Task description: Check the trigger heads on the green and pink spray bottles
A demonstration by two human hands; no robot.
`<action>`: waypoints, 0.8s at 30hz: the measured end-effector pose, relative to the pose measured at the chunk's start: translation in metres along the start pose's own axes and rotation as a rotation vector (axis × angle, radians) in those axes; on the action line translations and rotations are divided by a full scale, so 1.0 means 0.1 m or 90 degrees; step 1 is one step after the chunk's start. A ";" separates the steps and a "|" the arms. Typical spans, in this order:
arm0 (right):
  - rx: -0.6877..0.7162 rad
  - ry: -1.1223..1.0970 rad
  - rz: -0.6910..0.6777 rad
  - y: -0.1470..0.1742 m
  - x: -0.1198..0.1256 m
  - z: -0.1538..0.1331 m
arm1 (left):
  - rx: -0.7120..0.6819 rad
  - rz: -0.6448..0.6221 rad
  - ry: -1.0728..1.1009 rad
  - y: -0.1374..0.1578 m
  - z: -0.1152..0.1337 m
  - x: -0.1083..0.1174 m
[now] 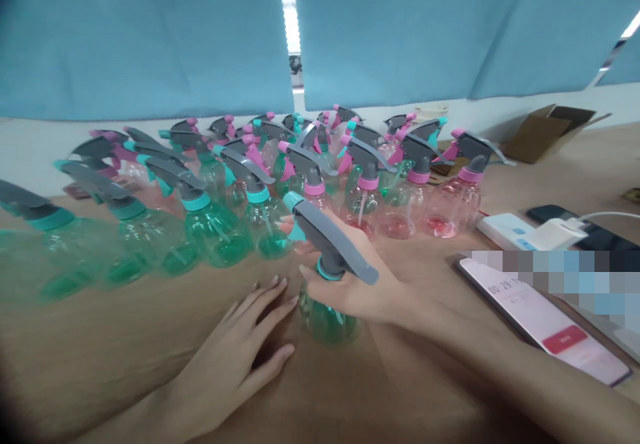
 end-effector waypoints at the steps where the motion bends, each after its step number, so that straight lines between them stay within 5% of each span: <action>1: 0.000 -0.001 -0.003 0.00 0.00 0.01 | 0.000 0.002 -0.001 0.00 0.00 0.00; 24: 0.012 -0.067 -0.010 0.00 0.01 -0.06 | -0.003 -0.005 0.000 0.00 0.01 -0.01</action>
Point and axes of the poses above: each hand's wrist, its own y-axis away from the middle knuckle, its own x-axis out of the back of the hand, z = x × y, the point moved 7 cm from there along -y, towards the middle knuckle, and after that the axes turned 1 degree about y, right-handed, at the moved point
